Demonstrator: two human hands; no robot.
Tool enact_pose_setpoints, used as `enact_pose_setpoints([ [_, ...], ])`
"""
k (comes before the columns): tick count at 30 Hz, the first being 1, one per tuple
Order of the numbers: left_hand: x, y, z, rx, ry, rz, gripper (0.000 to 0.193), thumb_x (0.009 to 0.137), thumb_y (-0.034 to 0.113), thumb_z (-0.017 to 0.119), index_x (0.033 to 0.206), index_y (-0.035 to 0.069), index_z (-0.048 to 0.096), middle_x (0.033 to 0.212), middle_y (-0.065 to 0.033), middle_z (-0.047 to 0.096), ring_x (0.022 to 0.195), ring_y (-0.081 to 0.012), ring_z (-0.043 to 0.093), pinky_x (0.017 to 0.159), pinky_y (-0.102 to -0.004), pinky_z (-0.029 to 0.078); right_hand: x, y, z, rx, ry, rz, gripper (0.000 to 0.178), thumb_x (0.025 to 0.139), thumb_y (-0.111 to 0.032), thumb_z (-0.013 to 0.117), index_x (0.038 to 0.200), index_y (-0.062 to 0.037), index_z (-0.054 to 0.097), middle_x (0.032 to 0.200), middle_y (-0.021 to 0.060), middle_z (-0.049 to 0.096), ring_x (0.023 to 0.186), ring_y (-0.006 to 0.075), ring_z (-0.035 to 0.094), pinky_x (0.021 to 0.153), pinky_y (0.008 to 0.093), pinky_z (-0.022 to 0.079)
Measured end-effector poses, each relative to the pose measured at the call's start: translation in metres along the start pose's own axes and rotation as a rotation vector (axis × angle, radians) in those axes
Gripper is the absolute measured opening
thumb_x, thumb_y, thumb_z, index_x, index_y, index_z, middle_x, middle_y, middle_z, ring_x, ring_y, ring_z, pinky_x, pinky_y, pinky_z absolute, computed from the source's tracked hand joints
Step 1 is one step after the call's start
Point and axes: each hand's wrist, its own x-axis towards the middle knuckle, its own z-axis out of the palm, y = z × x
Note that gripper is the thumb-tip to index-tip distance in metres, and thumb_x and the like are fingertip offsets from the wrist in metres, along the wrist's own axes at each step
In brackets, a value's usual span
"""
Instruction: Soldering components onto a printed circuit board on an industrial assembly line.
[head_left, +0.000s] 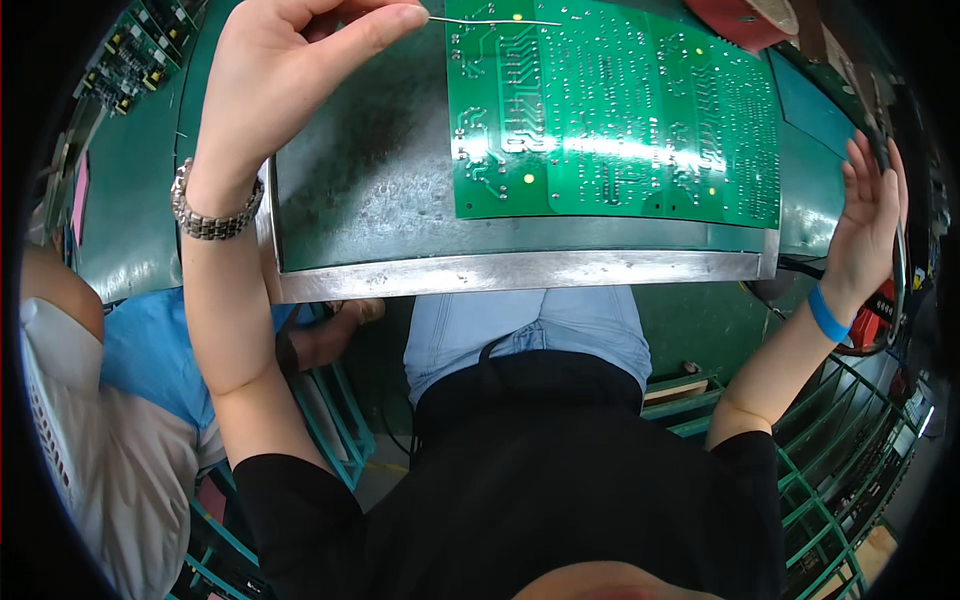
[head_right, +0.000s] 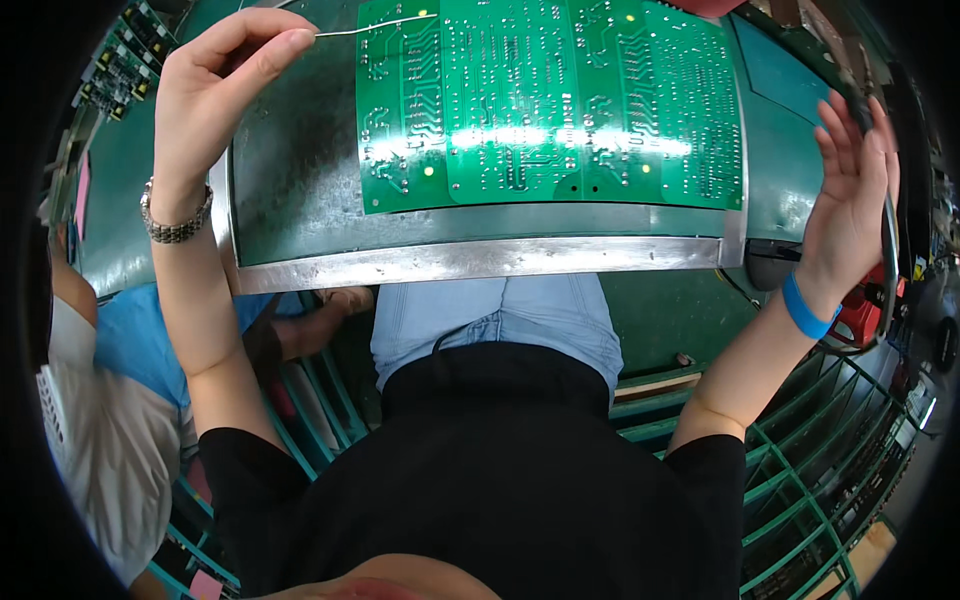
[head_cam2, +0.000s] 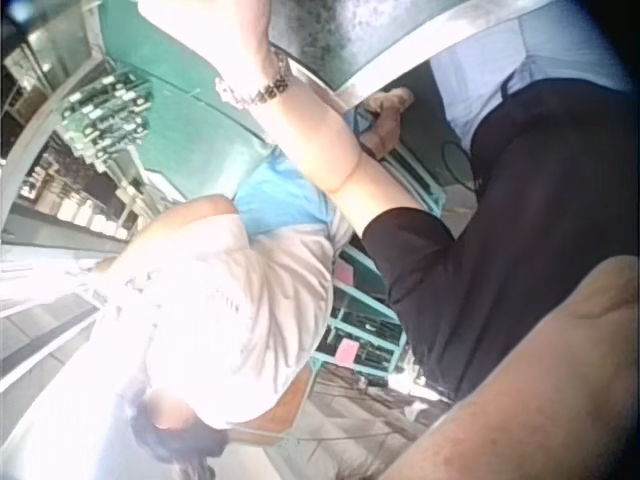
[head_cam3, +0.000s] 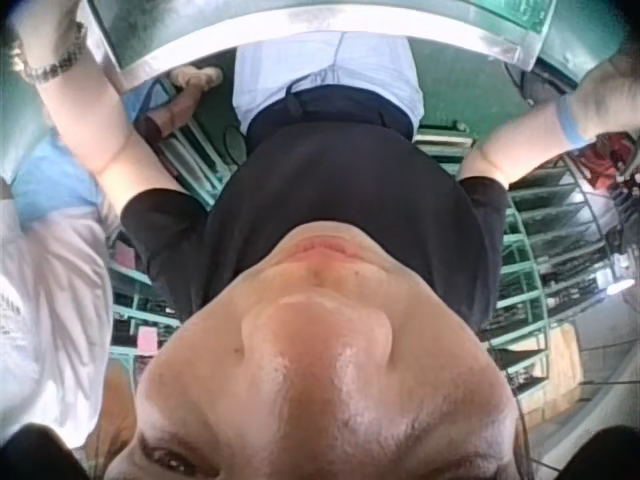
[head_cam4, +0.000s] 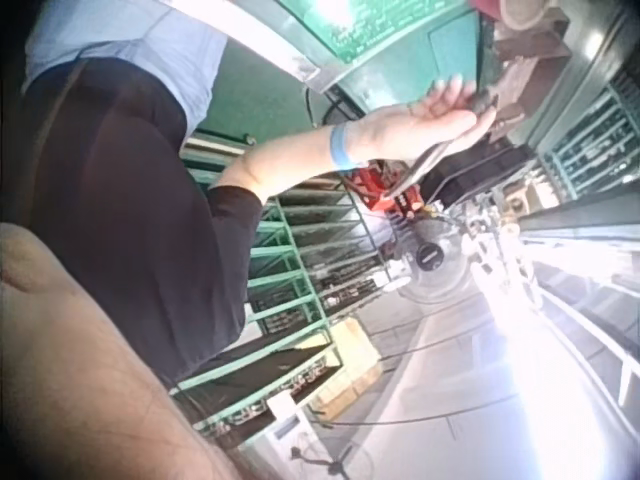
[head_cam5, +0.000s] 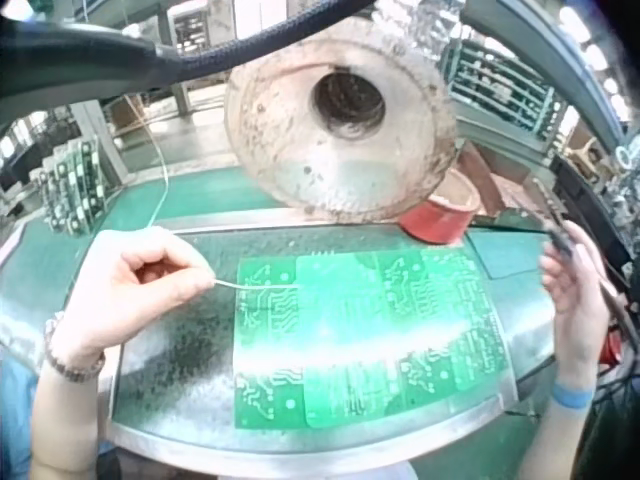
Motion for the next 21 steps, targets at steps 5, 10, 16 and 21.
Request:
enact_pose_setpoints([
  [5,-0.006,-0.003,0.009,0.082,0.111,0.004,0.007,0.077,0.009,0.066,0.080,0.003,0.065,0.066,0.0052,0.054,0.057,-0.0009,0.037,0.049,-0.0170,0.028,0.000,0.016,-0.006,-0.026,0.093,-0.054,0.029,0.087,-0.016,0.057,0.107,0.0037,0.052,0.082,0.0097,0.060,0.063,0.0071,0.051,0.058,0.0183,0.042],
  [10,-0.008,0.007,0.007,-0.022,0.218,-0.024,0.002,0.078,0.002,0.063,0.078,0.002,0.060,0.070,0.0053,0.050,0.058,-0.0010,0.033,0.051,-0.0161,0.025,0.028,0.028,0.001,-0.380,0.156,-0.248,0.022,0.076,-0.015,0.070,0.082,-0.0026,0.054,0.066,0.0015,0.056,0.053,0.0034,0.045,0.047,0.0180,0.034],
  [16,-0.011,0.005,0.008,-0.034,0.208,-0.003,0.003,0.077,0.000,0.062,0.077,0.001,0.059,0.068,0.0047,0.046,0.056,-0.0023,0.031,0.050,-0.0177,0.023,0.066,0.046,0.020,-0.684,-0.001,-0.450,0.023,0.073,-0.016,0.073,0.083,-0.0027,0.058,0.070,0.0033,0.060,0.064,0.0083,0.056,0.060,0.0221,0.046],
  [21,-0.009,0.006,0.008,-0.041,0.227,-0.014,0.004,0.075,0.000,0.063,0.075,0.001,0.059,0.066,0.0039,0.045,0.057,-0.0037,0.031,0.050,-0.0189,0.023,0.072,0.046,0.009,-0.557,0.074,-0.283,0.021,0.075,-0.017,0.070,0.078,-0.0016,0.057,0.065,0.0043,0.061,0.059,0.0074,0.057,0.054,0.0211,0.045],
])
